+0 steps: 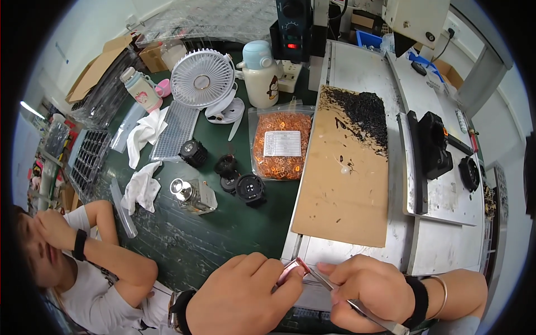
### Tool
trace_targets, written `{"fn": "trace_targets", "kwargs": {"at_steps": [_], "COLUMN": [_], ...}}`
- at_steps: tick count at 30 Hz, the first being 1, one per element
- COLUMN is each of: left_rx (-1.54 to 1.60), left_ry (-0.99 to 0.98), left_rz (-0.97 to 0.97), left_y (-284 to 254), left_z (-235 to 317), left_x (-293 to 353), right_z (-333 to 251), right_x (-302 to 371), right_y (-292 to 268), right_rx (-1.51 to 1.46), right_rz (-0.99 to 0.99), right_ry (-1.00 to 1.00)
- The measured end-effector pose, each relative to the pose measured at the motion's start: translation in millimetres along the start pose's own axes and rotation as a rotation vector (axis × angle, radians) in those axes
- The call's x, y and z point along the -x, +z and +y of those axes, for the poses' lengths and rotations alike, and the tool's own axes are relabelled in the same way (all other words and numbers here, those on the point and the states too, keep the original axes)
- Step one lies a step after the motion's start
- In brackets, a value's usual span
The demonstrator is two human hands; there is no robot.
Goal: The person picks up a small pink component from a tray and uses tweezers to scrape and pick at its edges. They continue to manipulate the component with the tweezers for an extended period before the video ends.
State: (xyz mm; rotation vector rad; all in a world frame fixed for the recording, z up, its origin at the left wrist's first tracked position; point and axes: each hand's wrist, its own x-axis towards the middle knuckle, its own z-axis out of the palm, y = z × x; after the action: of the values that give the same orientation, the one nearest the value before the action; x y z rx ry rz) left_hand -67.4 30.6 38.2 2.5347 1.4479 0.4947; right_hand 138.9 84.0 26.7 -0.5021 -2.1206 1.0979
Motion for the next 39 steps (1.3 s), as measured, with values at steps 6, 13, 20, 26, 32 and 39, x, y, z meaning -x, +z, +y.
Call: {"fn": "trace_targets", "kwargs": {"at_steps": [6,13,20,26,32,39], "left_rx": [-0.008,-0.019,-0.03,-0.016,-0.011,0.001], "left_ry": [0.019,0.017,-0.002,-0.019,-0.027,-0.035], "left_rz": [-0.02,-0.023,-0.013,-0.003,0.025,0.03], "left_y": [-4.0,-3.7,-4.6,-3.0,-2.6,-3.7], "left_z": [0.4,-2.8,-2.0,-2.1,-1.4,-1.3], "left_x": [2.4,1.3,0.0,-0.6,-1.7,-1.2], "right_z": [-1.9,3.9,-2.5,4.2,-0.5,-2.9], "right_x": [-1.3,13.6,3.8,2.8,-0.1,-1.7], "right_y": [2.6,22.0,4.2,16.7,5.8,5.5], "right_rx": [0.104,-0.277,-0.108,-0.223,-0.05,0.01], "right_rz": [-0.129,0.179,-0.072,0.166,0.029,0.005], "right_ry": [-0.122,0.052,0.058,0.115,0.067,0.185]}}
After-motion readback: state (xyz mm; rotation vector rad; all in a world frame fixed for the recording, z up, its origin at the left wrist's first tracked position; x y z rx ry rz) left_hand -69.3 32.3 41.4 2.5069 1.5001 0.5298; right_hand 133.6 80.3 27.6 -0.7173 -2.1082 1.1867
